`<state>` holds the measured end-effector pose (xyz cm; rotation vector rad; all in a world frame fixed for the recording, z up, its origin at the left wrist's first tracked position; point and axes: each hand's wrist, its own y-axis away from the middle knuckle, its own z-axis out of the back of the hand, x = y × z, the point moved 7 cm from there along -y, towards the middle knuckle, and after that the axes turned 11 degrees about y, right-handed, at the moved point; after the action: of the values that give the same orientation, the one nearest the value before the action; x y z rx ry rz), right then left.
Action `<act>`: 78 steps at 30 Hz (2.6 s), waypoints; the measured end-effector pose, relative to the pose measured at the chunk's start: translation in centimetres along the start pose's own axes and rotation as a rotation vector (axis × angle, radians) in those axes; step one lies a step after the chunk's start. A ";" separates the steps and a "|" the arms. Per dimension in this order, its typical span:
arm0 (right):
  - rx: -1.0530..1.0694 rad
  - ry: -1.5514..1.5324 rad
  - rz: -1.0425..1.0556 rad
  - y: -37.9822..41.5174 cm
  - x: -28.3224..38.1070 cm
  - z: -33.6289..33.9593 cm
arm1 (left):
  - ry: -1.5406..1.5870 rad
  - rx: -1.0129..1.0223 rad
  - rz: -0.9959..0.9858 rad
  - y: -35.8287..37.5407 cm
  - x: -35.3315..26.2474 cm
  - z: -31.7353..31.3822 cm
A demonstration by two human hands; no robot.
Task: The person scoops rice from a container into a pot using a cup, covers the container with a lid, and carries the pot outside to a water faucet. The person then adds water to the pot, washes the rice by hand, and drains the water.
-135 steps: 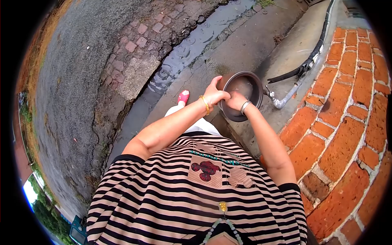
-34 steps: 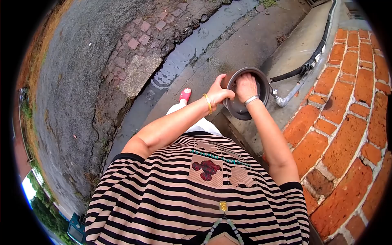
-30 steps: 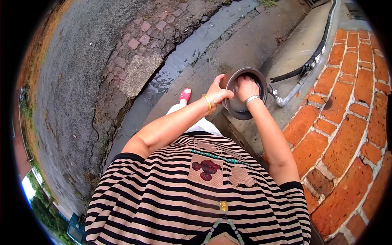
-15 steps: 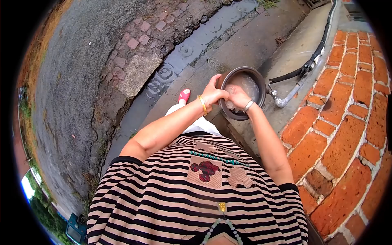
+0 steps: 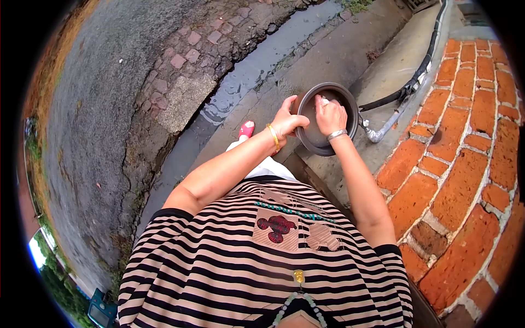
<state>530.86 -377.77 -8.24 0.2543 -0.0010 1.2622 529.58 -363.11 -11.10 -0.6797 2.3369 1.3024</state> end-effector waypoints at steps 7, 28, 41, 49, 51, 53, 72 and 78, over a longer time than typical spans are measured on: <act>-0.121 0.084 0.230 0.0 0.5 -0.9 | 0.049 -0.033 -0.032 0.4 0.1 0.0; 0.179 -0.075 0.317 -0.6 2.0 -0.5 | 0.030 -0.026 -0.004 0.9 0.3 0.2; 0.339 0.115 0.177 0.4 1.4 -3.3 | 0.011 -0.043 0.020 0.5 0.5 1.0; 0.612 -0.304 0.346 3.3 2.8 -8.7 | 0.003 -0.079 0.032 0.3 1.6 2.0; 0.655 -0.447 0.327 3.6 3.1 -7.8 | 0.068 -0.064 0.023 0.6 1.7 2.1; 0.617 -0.443 0.344 3.3 3.5 -6.3 | 0.055 -0.051 0.023 0.7 1.5 2.1; -0.200 0.198 0.478 0.4 3.4 -0.3 | 0.039 0.011 -0.027 0.3 0.3 0.2; -0.100 0.248 0.340 -0.6 1.1 -2.5 | 0.040 -0.014 0.011 0.6 -0.1 0.1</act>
<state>531.35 -376.43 -10.67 0.0082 0.1097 1.6205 529.31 -362.74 -10.70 -0.7049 2.3681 1.3227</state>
